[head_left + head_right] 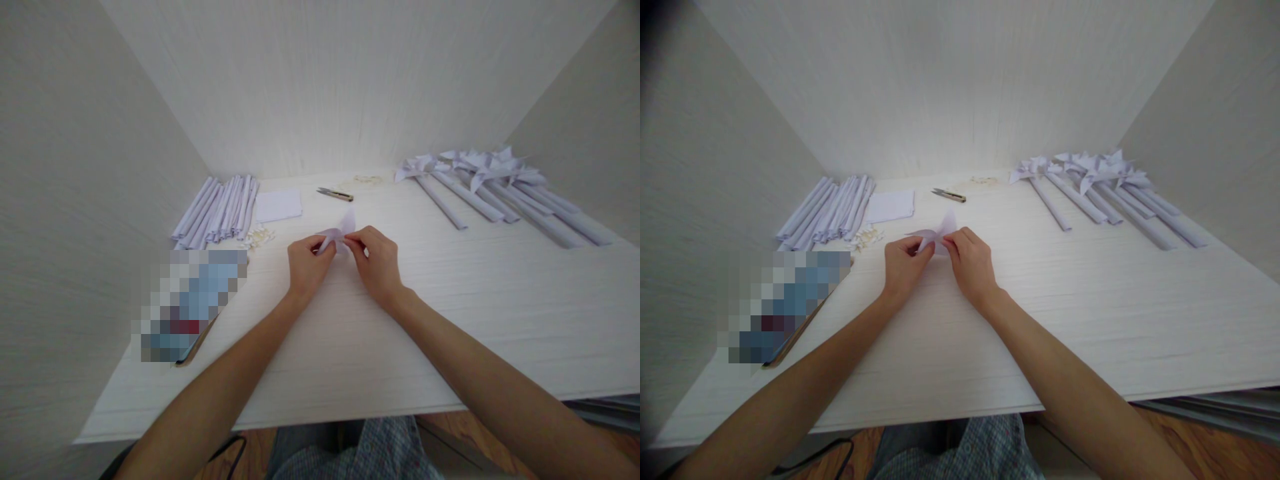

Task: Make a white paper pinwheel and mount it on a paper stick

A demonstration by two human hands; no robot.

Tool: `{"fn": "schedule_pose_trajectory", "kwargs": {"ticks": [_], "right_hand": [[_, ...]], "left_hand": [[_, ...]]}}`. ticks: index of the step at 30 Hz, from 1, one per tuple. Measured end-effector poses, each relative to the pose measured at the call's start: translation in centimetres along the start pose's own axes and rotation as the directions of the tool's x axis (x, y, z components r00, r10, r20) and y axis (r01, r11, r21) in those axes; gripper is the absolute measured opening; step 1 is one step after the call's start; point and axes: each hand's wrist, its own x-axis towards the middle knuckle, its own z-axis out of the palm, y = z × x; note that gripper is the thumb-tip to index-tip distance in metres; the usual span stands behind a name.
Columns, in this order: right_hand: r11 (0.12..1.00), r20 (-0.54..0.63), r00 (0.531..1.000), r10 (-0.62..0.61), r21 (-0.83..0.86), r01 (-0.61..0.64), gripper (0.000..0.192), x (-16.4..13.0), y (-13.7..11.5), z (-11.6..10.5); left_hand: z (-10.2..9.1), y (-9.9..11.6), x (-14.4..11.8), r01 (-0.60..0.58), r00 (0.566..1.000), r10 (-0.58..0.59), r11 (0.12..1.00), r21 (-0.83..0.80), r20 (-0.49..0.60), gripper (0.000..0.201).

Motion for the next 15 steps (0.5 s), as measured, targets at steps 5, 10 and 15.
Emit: {"fn": "schedule_pose_trajectory", "kwargs": {"ticks": [5, 10, 15], "right_hand": [[0.996, 0.020, 0.998, 0.060, -0.072, -0.058, 0.022, 0.13, -0.25, -0.09], [0.997, 0.013, 0.997, 0.072, -0.011, -0.072, 0.019, 0.14, -0.18, -0.13], [0.994, -0.015, 0.995, 0.099, 0.051, -0.098, 0.016, 0.19, -0.15, -0.23]], "left_hand": [[-0.03, -0.14, -0.13, -0.022, 1.000, 0.022, 1.000, -0.009, 0.022, 0.016], [-0.08, -0.25, 0.04, 0.009, 0.999, -0.007, 0.998, -0.060, 0.033, 0.017], [0.00, -0.71, 0.44, 0.138, 0.990, -0.125, 0.963, -0.232, 0.071, 0.018]]}}
